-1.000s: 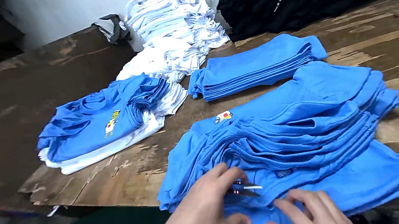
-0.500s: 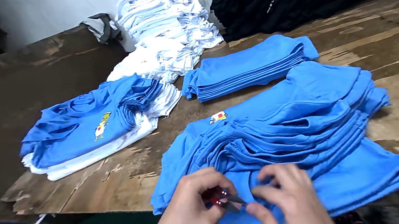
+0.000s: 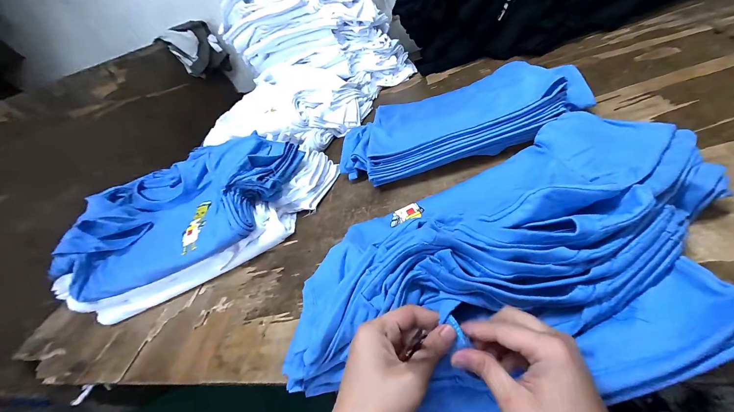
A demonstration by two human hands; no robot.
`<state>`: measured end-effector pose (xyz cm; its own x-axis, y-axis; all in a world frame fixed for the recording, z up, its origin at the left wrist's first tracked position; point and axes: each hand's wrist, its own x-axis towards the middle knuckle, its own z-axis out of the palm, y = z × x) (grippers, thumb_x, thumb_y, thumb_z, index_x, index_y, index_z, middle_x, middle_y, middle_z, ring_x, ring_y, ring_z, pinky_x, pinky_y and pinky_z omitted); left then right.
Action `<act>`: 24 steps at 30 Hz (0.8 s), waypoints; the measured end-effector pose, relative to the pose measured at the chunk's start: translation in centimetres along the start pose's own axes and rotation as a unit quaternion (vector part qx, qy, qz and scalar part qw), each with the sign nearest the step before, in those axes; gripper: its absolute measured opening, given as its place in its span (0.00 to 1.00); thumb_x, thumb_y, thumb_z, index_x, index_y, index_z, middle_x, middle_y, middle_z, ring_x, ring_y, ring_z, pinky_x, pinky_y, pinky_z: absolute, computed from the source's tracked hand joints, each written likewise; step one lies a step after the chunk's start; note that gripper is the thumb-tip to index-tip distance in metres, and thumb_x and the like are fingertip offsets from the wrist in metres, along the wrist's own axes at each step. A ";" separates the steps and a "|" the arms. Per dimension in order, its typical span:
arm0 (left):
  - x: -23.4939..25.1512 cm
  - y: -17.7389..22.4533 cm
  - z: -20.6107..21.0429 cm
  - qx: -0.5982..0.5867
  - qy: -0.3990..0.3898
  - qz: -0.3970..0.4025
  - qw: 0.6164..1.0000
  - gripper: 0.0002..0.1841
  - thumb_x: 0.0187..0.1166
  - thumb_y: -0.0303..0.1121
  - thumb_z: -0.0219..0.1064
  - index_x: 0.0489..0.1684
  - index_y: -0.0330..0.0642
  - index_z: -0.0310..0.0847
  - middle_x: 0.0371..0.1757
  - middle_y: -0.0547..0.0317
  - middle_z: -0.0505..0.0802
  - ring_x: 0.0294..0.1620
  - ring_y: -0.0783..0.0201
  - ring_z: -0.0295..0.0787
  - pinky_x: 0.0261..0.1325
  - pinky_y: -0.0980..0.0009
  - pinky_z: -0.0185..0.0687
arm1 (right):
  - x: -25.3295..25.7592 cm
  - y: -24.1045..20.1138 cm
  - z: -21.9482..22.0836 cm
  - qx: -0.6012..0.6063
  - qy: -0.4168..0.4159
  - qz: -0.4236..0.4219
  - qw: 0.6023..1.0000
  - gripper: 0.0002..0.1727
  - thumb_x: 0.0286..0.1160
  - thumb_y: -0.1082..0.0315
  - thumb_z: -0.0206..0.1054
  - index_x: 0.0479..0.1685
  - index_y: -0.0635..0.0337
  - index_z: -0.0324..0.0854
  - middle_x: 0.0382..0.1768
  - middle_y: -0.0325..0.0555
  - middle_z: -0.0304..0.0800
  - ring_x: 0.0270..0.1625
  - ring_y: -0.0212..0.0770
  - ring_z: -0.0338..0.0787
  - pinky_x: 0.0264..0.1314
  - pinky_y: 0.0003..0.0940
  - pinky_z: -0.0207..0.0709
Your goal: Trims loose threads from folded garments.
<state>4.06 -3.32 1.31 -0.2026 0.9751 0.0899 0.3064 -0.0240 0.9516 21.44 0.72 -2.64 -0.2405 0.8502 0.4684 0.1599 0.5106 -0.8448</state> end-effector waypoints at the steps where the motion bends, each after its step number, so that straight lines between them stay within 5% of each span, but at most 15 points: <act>1: 0.0 0.1 0.0 0.022 -0.001 0.006 1.000 0.05 0.73 0.35 0.75 0.38 0.47 0.91 0.23 0.72 0.89 0.21 0.78 0.79 0.24 0.81 0.73 | 0.0 0.1 0.3 0.010 0.023 -0.014 1.000 0.08 0.68 0.64 0.79 0.40 0.57 0.97 0.33 0.36 0.89 0.31 0.23 0.89 0.31 0.17 0.87; 4: -0.2 0.5 -0.5 0.084 0.003 0.055 0.995 0.06 0.68 0.33 0.78 0.40 0.49 0.92 0.32 0.70 0.96 0.31 0.76 0.92 0.34 0.78 0.89 | 0.2 -0.6 0.2 0.074 0.062 0.028 0.995 0.03 0.74 0.75 0.71 0.35 0.63 0.90 0.36 0.42 0.87 0.30 0.30 0.92 0.29 0.25 0.93; 7: -0.2 1.4 -1.3 0.121 0.010 0.065 0.990 0.05 0.69 0.32 0.75 0.39 0.53 0.93 0.33 0.72 0.96 0.33 0.75 0.92 0.36 0.77 0.89 | 0.6 -1.1 -0.7 0.041 -0.018 0.099 0.994 0.11 0.84 0.63 0.63 0.45 0.61 0.87 0.42 0.43 0.86 0.31 0.29 0.90 0.31 0.25 0.91; 10: 0.3 2.1 -1.8 0.201 0.051 0.071 0.976 0.07 0.66 0.43 0.76 0.38 0.60 0.92 0.32 0.78 0.94 0.32 0.80 0.89 0.33 0.78 0.86 | 1.1 -0.8 -0.7 -0.045 -0.079 0.102 0.991 0.19 0.80 0.48 0.67 0.48 0.53 0.93 0.38 0.36 0.83 0.26 0.25 0.79 0.26 0.21 0.76; 13: 0.5 2.1 -2.1 0.316 0.070 0.131 0.937 0.19 0.65 0.59 0.75 0.50 0.64 0.91 0.42 0.81 0.92 0.41 0.81 0.89 0.42 0.75 0.88 | 0.9 -0.3 0.2 -0.007 -0.017 0.065 0.998 0.07 0.70 0.59 0.76 0.34 0.49 0.97 0.33 0.33 0.85 0.26 0.21 0.80 0.26 0.16 0.77; 17: 0.5 2.8 -1.5 0.421 0.096 0.219 0.875 0.10 0.70 0.51 0.72 0.40 0.65 0.94 0.36 0.81 0.91 0.38 0.77 0.90 0.41 0.67 0.91 | 0.6 -1.1 0.2 0.125 0.097 0.091 0.983 0.02 0.70 0.75 0.74 0.34 0.64 0.91 0.38 0.47 0.84 0.28 0.33 0.91 0.24 0.27 0.93; 20: 0.5 3.8 -0.1 0.465 0.060 0.248 0.848 0.07 0.64 0.43 0.78 0.37 0.60 0.94 0.34 0.74 0.92 0.38 0.67 0.90 0.43 0.57 0.87 | 0.5 -1.1 0.4 0.131 0.113 0.090 0.981 0.03 0.73 0.75 0.72 0.35 0.65 0.90 0.38 0.47 0.83 0.26 0.33 0.90 0.22 0.26 0.92; 24: 1.2 3.9 0.9 0.500 0.036 0.246 0.829 0.04 0.60 0.35 0.81 0.27 0.58 0.94 0.27 0.72 0.91 0.35 0.64 0.90 0.41 0.55 0.83 | 0.5 -0.5 0.6 0.146 0.128 0.050 0.980 0.05 0.76 0.75 0.67 0.36 0.66 0.88 0.37 0.45 0.82 0.21 0.30 0.86 0.20 0.23 0.88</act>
<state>5.85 -2.07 4.88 0.1319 0.8849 0.4466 0.9797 -0.1849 0.0771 20.66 0.78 -2.13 0.0155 0.9171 0.3984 -0.1185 0.3973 -0.9100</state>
